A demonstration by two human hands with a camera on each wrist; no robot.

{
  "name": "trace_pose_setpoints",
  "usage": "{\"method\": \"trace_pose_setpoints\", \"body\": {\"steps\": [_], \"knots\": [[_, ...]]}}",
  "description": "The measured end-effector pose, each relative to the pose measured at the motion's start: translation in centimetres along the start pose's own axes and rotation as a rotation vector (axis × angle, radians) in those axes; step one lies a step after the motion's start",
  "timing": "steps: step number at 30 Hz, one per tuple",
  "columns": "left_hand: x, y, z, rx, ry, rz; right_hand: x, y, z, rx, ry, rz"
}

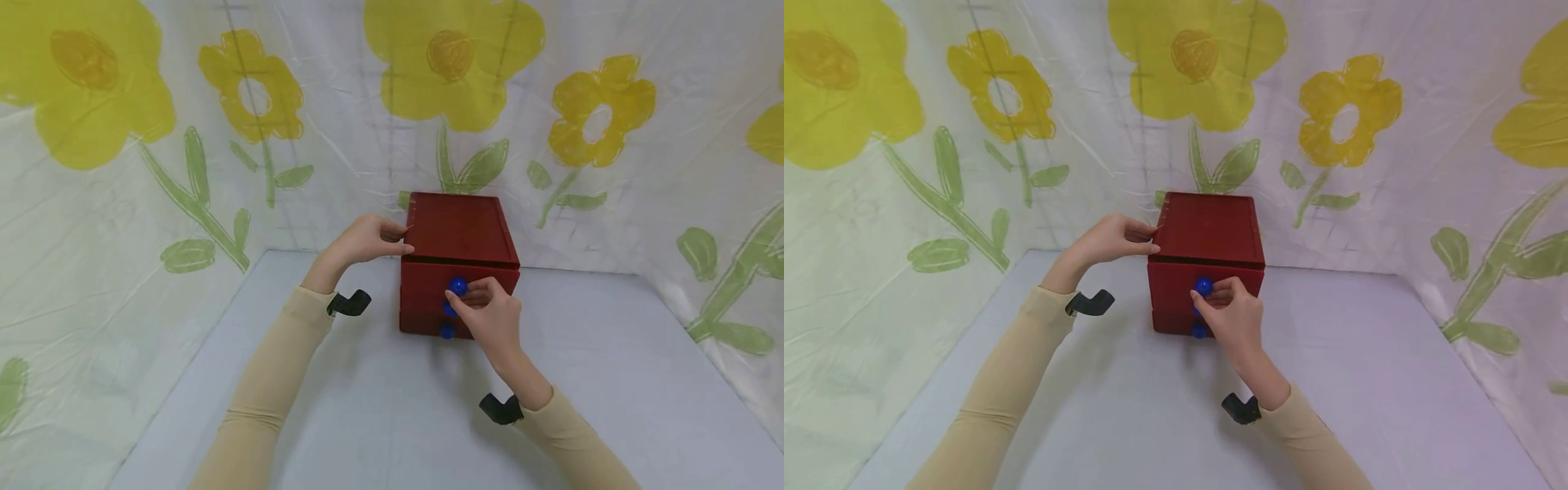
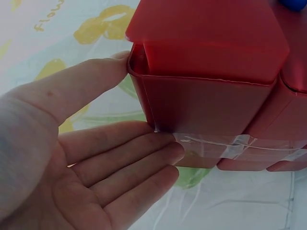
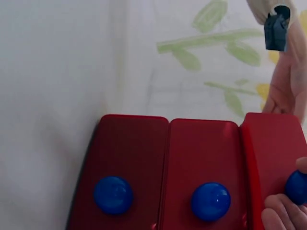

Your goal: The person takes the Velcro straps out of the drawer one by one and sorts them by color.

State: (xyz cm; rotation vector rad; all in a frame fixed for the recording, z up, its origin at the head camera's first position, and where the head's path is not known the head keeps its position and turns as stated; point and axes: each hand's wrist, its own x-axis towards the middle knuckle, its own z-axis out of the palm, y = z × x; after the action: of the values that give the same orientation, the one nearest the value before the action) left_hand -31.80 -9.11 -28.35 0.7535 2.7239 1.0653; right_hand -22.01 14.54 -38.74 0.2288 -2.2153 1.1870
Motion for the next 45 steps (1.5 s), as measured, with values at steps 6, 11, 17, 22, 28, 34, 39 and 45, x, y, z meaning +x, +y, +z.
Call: {"method": "trace_pose_setpoints", "body": {"steps": [6, 11, 17, 22, 28, 34, 39, 45], "knots": [[0.0, 0.1, -0.1, 0.003, 0.004, 0.002, -0.5, -0.4, -0.3, 0.008, -0.005, 0.02], [0.1, 0.1, -0.1, 0.007, 0.001, 0.008, -1.0, -0.7, -0.6, 0.018, -0.017, 0.032], [0.1, 0.0, -0.1, 0.008, 0.004, 0.0, -1.7, -1.0, -0.9, 0.023, -0.026, 0.03], [0.1, 0.0, -0.1, 0.004, 0.003, 0.001, -2.1, -1.3, -1.1, 0.033, -0.019, 0.014], [0.2, 0.1, -0.2, 0.003, 0.001, 0.003, -2.6, -1.4, -1.3, 0.04, -0.016, 0.0], [0.1, 0.0, -0.2, 0.009, 0.005, 0.01, -3.1, -1.4, -1.4, 0.055, -0.019, -0.008], [0.1, 0.0, -0.2, 0.01, 0.007, 0.01, -3.4, -1.5, -1.6, 0.069, -0.017, -0.014], [0.2, 0.0, -0.1, 0.012, 0.008, 0.008, -3.6, -1.5, -1.8, 0.073, -0.01, -0.038]]}}
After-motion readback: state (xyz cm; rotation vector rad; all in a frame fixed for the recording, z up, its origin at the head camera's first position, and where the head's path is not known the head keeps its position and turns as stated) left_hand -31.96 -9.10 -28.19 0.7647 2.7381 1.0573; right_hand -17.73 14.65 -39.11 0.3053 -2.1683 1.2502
